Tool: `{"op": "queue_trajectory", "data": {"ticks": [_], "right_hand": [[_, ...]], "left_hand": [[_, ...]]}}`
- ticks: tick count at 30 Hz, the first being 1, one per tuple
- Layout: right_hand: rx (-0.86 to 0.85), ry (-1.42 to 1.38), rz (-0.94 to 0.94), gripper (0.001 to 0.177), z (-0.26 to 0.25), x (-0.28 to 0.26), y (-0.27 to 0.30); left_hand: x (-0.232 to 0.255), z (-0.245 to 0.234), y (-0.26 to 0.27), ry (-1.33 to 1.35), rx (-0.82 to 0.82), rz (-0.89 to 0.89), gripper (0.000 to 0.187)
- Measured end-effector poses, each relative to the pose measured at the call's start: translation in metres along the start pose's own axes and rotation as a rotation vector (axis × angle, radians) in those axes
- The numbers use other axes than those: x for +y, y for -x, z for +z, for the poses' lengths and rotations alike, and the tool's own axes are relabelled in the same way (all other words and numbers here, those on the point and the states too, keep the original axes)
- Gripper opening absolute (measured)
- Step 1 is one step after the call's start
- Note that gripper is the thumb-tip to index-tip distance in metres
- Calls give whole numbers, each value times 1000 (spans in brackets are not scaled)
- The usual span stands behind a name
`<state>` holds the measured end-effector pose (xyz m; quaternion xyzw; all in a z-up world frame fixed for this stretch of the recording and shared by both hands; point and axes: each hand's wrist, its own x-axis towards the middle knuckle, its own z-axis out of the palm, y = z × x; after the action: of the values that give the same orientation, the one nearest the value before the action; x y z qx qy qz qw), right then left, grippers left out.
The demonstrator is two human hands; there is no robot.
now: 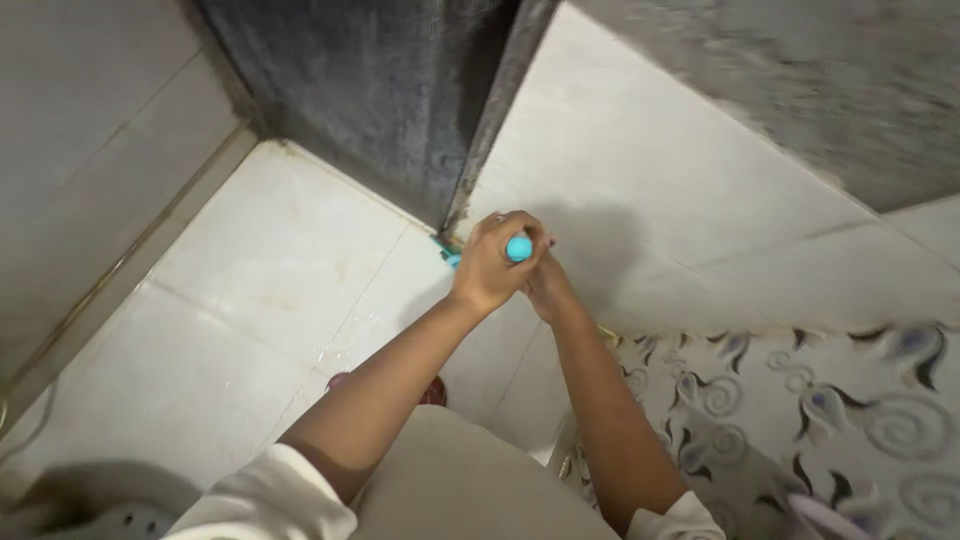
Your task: The person cleans the bathroom floor by using a squeegee to push water and cleaning agent across the tiles and toward a drain, working around the base of the toilet and into the corners.
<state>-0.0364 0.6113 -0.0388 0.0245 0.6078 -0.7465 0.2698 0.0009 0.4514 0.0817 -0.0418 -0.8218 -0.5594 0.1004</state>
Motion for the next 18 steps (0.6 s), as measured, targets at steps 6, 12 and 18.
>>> {"op": "queue_trajectory", "data": {"ticks": [6, 12, 18], "right_hand": [[44, -181, 181, 36, -5, -3, 35], [-3, -414, 298, 44, 64, 0, 62], [203, -443, 354, 57, 87, 13, 76]], "left_hand": [[6, -15, 29, -101, -382, 179, 60], [-4, -52, 48, -150, -569, 319, 83], [-18, -60, 58, -192, -652, 356, 75]]}}
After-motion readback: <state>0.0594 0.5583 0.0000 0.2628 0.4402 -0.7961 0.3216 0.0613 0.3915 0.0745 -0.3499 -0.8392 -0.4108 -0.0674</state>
